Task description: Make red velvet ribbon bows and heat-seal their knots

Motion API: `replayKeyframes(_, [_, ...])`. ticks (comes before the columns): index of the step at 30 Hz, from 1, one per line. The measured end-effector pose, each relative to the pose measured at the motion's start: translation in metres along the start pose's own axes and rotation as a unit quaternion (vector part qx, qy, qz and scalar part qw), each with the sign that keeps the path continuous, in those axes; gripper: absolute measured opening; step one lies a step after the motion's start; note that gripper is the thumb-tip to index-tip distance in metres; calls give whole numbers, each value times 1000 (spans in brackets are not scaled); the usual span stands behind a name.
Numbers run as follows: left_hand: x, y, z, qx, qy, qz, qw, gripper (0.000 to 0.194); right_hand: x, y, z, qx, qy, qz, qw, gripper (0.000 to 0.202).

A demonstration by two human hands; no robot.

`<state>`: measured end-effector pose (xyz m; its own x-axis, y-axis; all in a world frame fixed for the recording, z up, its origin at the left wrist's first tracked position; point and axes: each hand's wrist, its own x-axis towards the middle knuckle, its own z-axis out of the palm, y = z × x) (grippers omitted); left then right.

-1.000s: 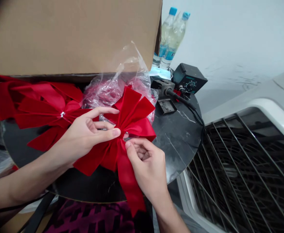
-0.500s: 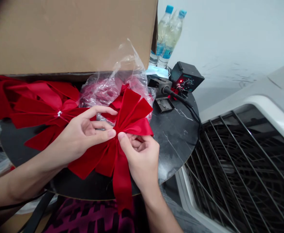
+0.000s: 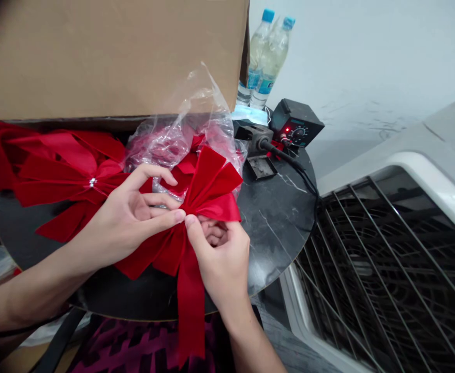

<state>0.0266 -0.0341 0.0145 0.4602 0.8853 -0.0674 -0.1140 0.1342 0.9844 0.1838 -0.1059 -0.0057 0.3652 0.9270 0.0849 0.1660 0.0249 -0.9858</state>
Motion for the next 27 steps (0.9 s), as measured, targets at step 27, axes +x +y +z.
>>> replayKeyframes(27, [-7,-1,4,-44,-156,-64,985,44,45,-54,-63,-377,-358,-308,797,8])
